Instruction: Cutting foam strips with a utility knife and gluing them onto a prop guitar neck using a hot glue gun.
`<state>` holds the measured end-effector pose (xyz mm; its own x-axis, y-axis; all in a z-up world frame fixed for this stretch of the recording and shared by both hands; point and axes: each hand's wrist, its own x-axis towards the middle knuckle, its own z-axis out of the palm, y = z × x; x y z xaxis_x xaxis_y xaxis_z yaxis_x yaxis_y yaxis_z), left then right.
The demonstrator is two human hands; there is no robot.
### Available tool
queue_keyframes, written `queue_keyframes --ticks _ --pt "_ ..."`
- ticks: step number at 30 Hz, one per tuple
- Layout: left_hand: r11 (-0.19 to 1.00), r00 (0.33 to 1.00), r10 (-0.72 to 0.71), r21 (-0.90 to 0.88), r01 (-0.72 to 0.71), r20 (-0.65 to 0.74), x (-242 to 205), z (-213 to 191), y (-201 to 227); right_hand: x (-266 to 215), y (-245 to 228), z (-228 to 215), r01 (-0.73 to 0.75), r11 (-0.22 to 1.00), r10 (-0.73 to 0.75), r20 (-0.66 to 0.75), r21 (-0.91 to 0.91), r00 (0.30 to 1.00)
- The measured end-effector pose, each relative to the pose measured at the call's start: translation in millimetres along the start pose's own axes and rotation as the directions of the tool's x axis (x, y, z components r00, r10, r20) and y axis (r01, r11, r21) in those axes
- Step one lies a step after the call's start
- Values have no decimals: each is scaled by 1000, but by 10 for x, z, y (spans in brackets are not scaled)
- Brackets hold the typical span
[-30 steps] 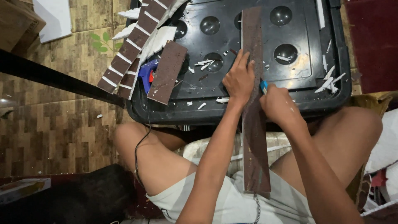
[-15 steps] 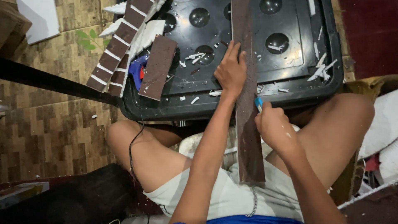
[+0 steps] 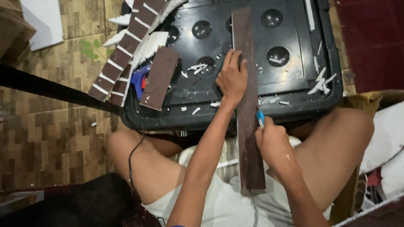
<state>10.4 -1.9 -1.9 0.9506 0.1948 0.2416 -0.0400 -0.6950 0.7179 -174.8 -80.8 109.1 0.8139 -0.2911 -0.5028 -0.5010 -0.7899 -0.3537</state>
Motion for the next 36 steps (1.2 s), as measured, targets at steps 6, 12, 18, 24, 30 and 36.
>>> queue_keyframes --ticks 6,12,18,24,30,36 --pt "995 1000 17 -99 -18 -12 176 -188 104 342 -103 -89 21 999 -19 -39 43 999" --pt "997 999 36 -66 -34 26 67 -379 177 855 -112 -90 117 992 -122 -114 -49 986" --pt "997 995 79 -1 -79 63 30 -264 167 1024 -302 -242 133 990 -139 -160 -49 977" --pt "995 996 70 70 -73 46 77 -101 138 1168 -397 -282 203 979 -196 -188 15 962" --pt "989 990 127 72 -131 59 220 31 172 1471 -497 -379 184 983 -182 -186 -8 966" --pt "962 978 207 182 -204 4 345 237 120 2013 -409 -287 181 981 -191 -212 -66 958"
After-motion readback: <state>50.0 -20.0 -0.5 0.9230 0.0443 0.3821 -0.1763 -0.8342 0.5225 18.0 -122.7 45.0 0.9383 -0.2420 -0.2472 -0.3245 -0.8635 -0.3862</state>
